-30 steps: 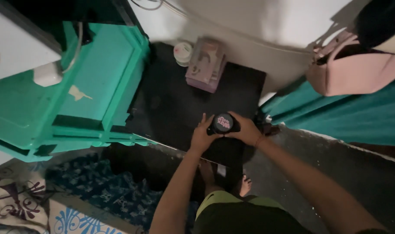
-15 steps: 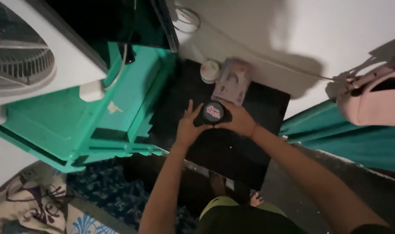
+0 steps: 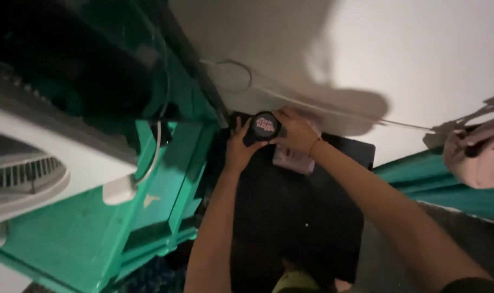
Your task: The person picks up a box from a bed, moves it to a nightstand, and then wraps the cords of a hair straightener and a hair dryer by hand before placing them into a small storage bag on the bed.
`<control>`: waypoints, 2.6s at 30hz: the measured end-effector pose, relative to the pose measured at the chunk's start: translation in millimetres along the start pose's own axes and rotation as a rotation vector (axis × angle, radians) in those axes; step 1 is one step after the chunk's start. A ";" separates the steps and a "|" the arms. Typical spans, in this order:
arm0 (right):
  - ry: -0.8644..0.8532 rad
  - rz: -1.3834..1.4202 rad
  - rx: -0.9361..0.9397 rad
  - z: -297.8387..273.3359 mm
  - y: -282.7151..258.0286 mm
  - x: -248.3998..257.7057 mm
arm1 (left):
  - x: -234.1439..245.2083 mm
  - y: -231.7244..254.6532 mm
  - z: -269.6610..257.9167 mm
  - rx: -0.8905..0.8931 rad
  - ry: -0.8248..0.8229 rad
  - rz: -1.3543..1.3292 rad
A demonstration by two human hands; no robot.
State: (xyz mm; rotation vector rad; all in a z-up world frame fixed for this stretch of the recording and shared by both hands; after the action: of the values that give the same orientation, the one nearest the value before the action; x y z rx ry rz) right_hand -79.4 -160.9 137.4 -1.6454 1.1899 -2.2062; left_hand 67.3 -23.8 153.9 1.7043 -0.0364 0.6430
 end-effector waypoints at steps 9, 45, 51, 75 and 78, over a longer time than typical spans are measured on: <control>0.044 -0.180 -0.083 12.8 -7.8 9.6 | -0.2 17.2 32.9 0.034 -0.032 -0.056; 0.118 -0.469 0.116 -224.4 -18.4 31.8 | -100.9 3.0 -205.9 -0.092 0.355 0.980; 0.099 -0.433 0.446 -268.1 -55.3 31.4 | -139.0 17.8 -323.7 0.153 0.536 0.869; -0.331 -0.254 1.126 -606.9 -387.9 -257.9 | -234.4 5.4 -1023.5 1.049 1.076 0.852; -0.390 -0.201 1.094 -663.8 -433.5 -280.1 | -246.2 22.8 -1089.5 1.072 1.092 0.834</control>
State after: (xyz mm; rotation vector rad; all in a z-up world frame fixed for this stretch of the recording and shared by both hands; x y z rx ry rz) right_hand -398.5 616.8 156.0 -1.5339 -0.2970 -1.8704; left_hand -576.9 888.9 169.4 2.0246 0.4672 2.4821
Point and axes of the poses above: each hand's wrist, its own z-axis towards the middle knuckle, its own x-axis out of the back of the hand, y = z × x, the point moved 5 cm from there along z, towards the middle knuckle, and after that the axes turned 3 degrees about z, right-handed, at the moved point
